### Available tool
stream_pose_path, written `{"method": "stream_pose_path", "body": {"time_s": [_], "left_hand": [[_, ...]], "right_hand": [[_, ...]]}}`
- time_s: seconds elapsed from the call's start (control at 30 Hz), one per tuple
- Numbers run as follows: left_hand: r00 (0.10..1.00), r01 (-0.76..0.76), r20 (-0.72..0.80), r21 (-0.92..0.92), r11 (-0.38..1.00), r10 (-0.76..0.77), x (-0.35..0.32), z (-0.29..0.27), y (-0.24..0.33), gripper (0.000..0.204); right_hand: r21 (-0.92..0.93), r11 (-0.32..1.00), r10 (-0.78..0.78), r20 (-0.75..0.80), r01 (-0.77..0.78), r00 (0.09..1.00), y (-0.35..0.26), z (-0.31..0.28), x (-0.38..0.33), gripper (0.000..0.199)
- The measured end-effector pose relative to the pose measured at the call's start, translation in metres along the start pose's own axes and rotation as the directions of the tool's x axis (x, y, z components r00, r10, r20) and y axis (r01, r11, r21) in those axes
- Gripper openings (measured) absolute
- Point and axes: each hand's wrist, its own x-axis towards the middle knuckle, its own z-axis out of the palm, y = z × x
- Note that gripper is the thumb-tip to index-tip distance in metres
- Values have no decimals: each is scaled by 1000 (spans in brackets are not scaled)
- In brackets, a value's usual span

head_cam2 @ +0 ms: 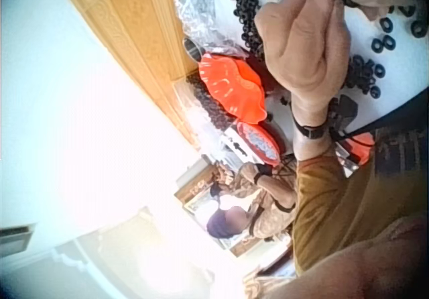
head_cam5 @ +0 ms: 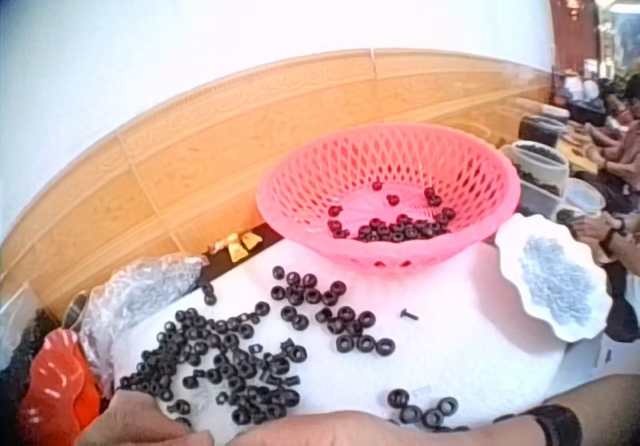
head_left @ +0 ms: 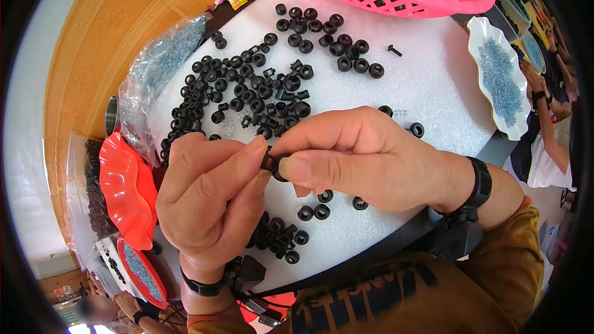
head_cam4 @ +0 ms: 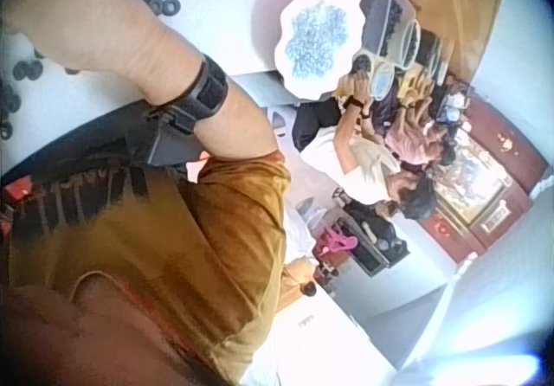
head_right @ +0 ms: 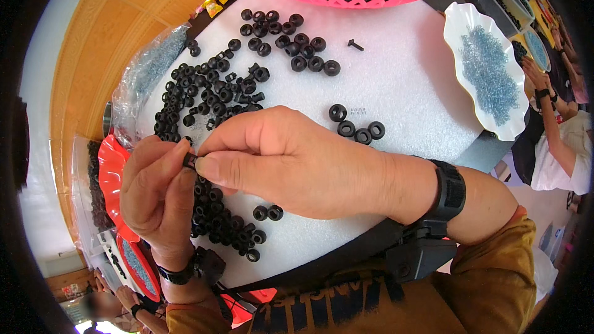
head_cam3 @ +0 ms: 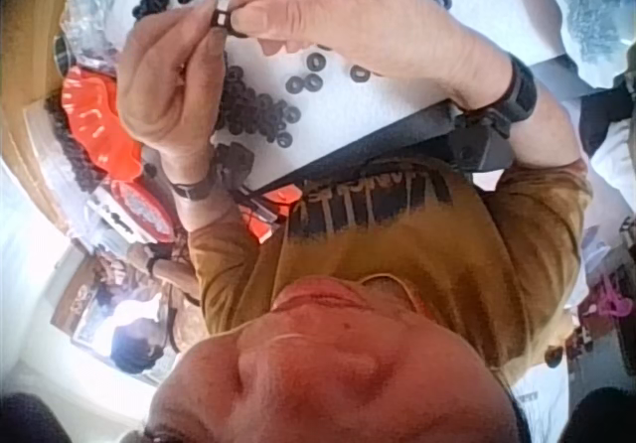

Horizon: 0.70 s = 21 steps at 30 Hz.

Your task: Manually assembling small plastic and metal components at a workbench.

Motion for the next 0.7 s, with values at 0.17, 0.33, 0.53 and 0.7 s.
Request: {"method": "stream_pose_path", "body": {"time_s": [0.17,0.33,0.53,0.7], "left_hand": [[999,-3,-50,19,1000,4,-4,4,2,31],[998,44,-53,-31,999,-46,-5,5,4,32],[999,-41,-13,108,993,42,-4,3,9,42],[1000,-8,-7,246,969,11,-10,8,17,42]], "right_hand": [[42,998,46,-8,-45,999,0,1,0,26],[-24,999,21,-16,-21,1000,0,1,-1,26],[-32,999,-36,-6,35,999,-2,0,-2,23],[46,999,17,11,-17,1000,-4,0,-2,25]]}}
